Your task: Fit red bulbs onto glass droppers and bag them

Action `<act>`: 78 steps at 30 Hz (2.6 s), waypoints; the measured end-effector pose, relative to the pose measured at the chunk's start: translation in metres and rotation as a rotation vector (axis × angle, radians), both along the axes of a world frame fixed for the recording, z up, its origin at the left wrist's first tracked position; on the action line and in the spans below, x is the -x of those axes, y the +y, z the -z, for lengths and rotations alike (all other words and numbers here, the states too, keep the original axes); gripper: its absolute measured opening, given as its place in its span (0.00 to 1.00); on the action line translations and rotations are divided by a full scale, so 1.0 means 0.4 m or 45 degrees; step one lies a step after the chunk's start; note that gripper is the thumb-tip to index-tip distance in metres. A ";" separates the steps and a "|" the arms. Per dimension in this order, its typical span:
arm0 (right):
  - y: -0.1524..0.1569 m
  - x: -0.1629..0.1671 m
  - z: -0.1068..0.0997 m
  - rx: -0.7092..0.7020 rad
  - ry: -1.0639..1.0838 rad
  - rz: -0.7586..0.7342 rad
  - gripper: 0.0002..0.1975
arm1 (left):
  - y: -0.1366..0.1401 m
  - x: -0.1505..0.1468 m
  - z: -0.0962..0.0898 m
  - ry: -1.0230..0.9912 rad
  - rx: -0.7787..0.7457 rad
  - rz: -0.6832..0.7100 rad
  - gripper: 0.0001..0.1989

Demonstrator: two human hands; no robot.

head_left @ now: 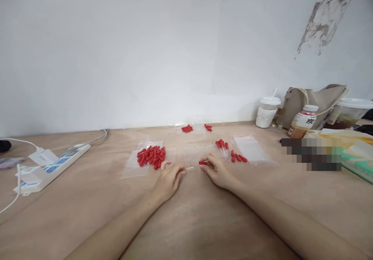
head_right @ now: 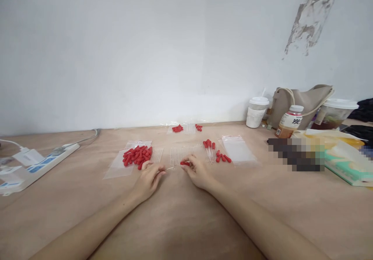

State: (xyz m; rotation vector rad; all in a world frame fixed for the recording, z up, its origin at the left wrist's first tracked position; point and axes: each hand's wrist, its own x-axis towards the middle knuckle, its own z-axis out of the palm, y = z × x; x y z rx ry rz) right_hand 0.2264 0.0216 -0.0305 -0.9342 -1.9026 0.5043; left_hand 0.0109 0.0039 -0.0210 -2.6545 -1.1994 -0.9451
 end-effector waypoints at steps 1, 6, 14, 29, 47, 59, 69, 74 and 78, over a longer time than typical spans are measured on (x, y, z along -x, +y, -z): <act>-0.005 0.004 0.005 0.000 0.000 -0.012 0.05 | -0.001 0.002 0.007 -0.026 -0.005 0.022 0.07; -0.016 0.015 0.028 0.048 -0.008 -0.114 0.05 | 0.007 -0.004 0.010 -0.017 -0.026 0.099 0.12; -0.026 0.013 0.013 0.006 -0.069 -0.216 0.04 | 0.004 -0.005 0.010 -0.023 -0.031 0.130 0.12; -0.025 0.011 0.018 0.040 -0.082 -0.186 0.06 | 0.014 -0.005 0.022 -0.053 -0.034 0.223 0.14; -0.044 0.007 0.014 -0.191 -0.371 -0.195 0.09 | 0.001 -0.018 0.014 0.156 -0.180 0.279 0.12; -0.030 0.017 0.005 -0.012 -0.112 -0.211 0.09 | -0.006 -0.029 0.029 0.022 -0.052 0.224 0.11; 0.053 -0.059 -0.074 0.442 0.555 0.188 0.22 | -0.009 -0.015 -0.003 -0.179 0.076 0.084 0.12; 0.189 -0.211 -0.099 0.343 0.162 0.811 0.19 | 0.003 -0.011 0.007 -0.131 0.060 -0.026 0.09; 0.242 -0.232 -0.064 0.394 -0.146 0.946 0.13 | 0.002 -0.012 0.007 -0.088 0.073 -0.019 0.08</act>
